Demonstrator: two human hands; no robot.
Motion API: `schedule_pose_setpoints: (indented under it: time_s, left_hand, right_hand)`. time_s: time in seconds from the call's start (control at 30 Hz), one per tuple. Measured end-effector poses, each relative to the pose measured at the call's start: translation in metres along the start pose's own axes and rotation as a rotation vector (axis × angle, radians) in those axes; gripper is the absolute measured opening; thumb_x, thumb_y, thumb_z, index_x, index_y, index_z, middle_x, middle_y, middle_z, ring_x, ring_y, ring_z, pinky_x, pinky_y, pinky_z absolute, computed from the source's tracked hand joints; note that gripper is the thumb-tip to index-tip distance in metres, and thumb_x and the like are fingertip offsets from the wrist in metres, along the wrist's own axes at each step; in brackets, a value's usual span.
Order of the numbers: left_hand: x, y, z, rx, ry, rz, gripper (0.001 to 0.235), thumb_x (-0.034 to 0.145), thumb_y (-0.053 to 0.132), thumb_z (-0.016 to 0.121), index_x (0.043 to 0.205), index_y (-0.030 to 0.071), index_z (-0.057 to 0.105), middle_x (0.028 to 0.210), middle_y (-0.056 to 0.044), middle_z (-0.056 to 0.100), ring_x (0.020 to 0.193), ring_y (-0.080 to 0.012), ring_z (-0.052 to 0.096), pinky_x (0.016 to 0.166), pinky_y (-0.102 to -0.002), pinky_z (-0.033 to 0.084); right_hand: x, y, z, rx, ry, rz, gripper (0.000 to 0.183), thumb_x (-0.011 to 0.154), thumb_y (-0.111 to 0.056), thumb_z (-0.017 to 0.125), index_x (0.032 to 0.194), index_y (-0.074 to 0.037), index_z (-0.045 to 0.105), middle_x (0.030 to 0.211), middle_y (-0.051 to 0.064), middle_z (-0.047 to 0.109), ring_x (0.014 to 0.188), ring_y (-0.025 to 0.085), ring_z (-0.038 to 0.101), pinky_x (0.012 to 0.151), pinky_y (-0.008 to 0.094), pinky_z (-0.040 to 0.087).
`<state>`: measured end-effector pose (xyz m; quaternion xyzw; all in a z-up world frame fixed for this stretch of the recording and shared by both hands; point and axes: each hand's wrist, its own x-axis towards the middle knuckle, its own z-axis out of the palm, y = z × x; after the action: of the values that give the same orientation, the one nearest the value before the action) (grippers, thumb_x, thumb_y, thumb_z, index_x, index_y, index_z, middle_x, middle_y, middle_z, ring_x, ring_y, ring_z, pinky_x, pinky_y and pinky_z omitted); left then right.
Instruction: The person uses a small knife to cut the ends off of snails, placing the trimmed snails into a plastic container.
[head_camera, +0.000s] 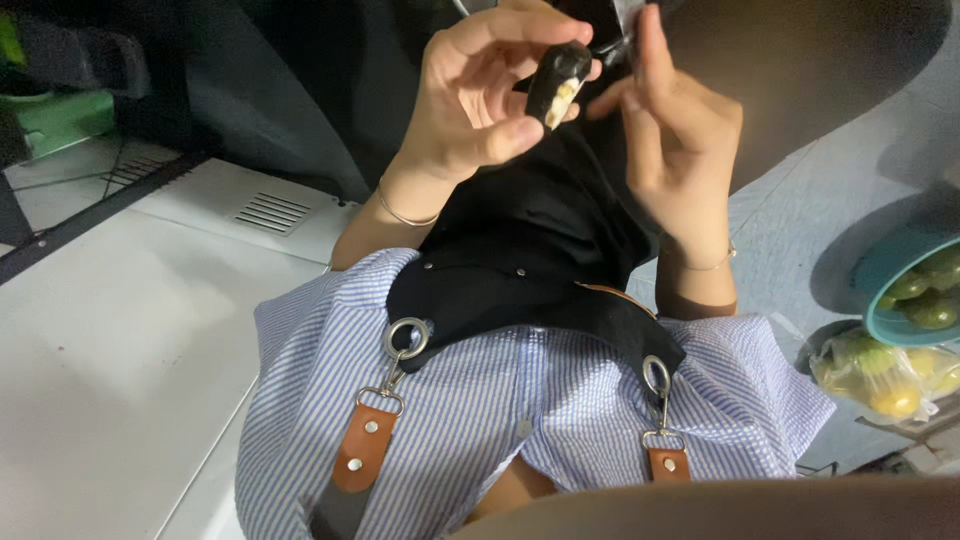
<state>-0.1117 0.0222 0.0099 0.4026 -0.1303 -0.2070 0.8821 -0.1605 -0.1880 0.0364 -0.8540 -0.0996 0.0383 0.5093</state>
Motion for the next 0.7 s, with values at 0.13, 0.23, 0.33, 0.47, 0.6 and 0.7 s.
schedule_pose_setpoints:
  time_s: [0.13, 0.23, 0.33, 0.47, 0.6, 0.7]
  left_hand:
    - [-0.003, -0.010, -0.009, -0.052, 0.007, -0.093, 0.045, 0.097, 0.010, 0.077, 0.138, 0.012, 0.058, 0.141, -0.013, 0.061, 0.130, -0.0342, 0.066, 0.102, -0.039, 0.063]
    - [-0.001, -0.015, -0.011, -0.139, -0.036, -0.015, 0.041, 0.100, 0.011, 0.076, 0.137, 0.016, 0.060, 0.140, -0.016, 0.061, 0.128, -0.0368, 0.065, 0.103, -0.038, 0.056]
    - [-0.002, -0.012, -0.007, -0.153, 0.011, -0.062, 0.040, 0.097, 0.012, 0.078, 0.134, 0.013, 0.061, 0.136, -0.017, 0.063, 0.127, -0.0366, 0.066, 0.106, -0.037, 0.059]
    - [-0.001, -0.012, -0.004, -0.081, 0.006, -0.080, 0.039, 0.102, 0.020, 0.076, 0.137, 0.015, 0.059, 0.135, -0.016, 0.064, 0.124, -0.0296, 0.066, 0.103, -0.038, 0.061]
    - [-0.003, -0.017, -0.009, -0.094, 0.062, -0.120, 0.044, 0.101, 0.025, 0.077, 0.139, 0.012, 0.058, 0.137, -0.018, 0.065, 0.115, -0.0258, 0.068, 0.097, -0.037, 0.064]
    - [-0.005, -0.019, -0.015, -0.157, 0.122, -0.067, 0.037, 0.100, 0.021, 0.077, 0.134, 0.016, 0.063, 0.136, -0.021, 0.062, 0.111, -0.0268, 0.063, 0.093, -0.036, 0.058]
  right_hand:
    - [0.005, 0.023, 0.006, -0.270, 0.053, -0.052, 0.036, 0.116, 0.009, 0.065, 0.146, -0.008, 0.060, 0.086, 0.012, 0.045, 0.071, 0.026, 0.040, 0.067, 0.036, 0.036]
    - [0.009, 0.017, 0.003, -0.456, -0.017, 0.005, 0.047, 0.112, 0.005, 0.057, 0.154, -0.011, 0.043, 0.109, 0.015, 0.061, 0.087, 0.031, 0.059, 0.076, 0.037, 0.047]
    - [0.000, 0.009, -0.002, -0.236, 0.003, 0.269, 0.058, 0.123, -0.024, 0.057, 0.163, -0.004, 0.020, 0.088, 0.006, 0.055, 0.077, 0.021, 0.052, 0.079, 0.035, 0.045]
    - [-0.006, 0.009, 0.003, 0.114, 0.058, 0.021, 0.044, 0.121, -0.031, 0.034, 0.162, -0.016, 0.031, 0.118, 0.012, 0.048, 0.061, 0.014, 0.051, 0.081, 0.029, 0.051]
    - [0.001, 0.004, 0.005, 0.476, 0.207, 0.265, 0.068, 0.112, -0.056, 0.035, 0.158, -0.006, 0.036, 0.064, 0.014, 0.049, 0.041, 0.015, 0.039, 0.039, 0.023, 0.025]
    - [-0.001, 0.040, -0.008, 0.193, 0.210, 0.149, 0.047, 0.116, -0.019, 0.056, 0.152, 0.007, 0.041, 0.085, 0.018, 0.063, 0.075, 0.021, 0.054, 0.079, 0.034, 0.042]
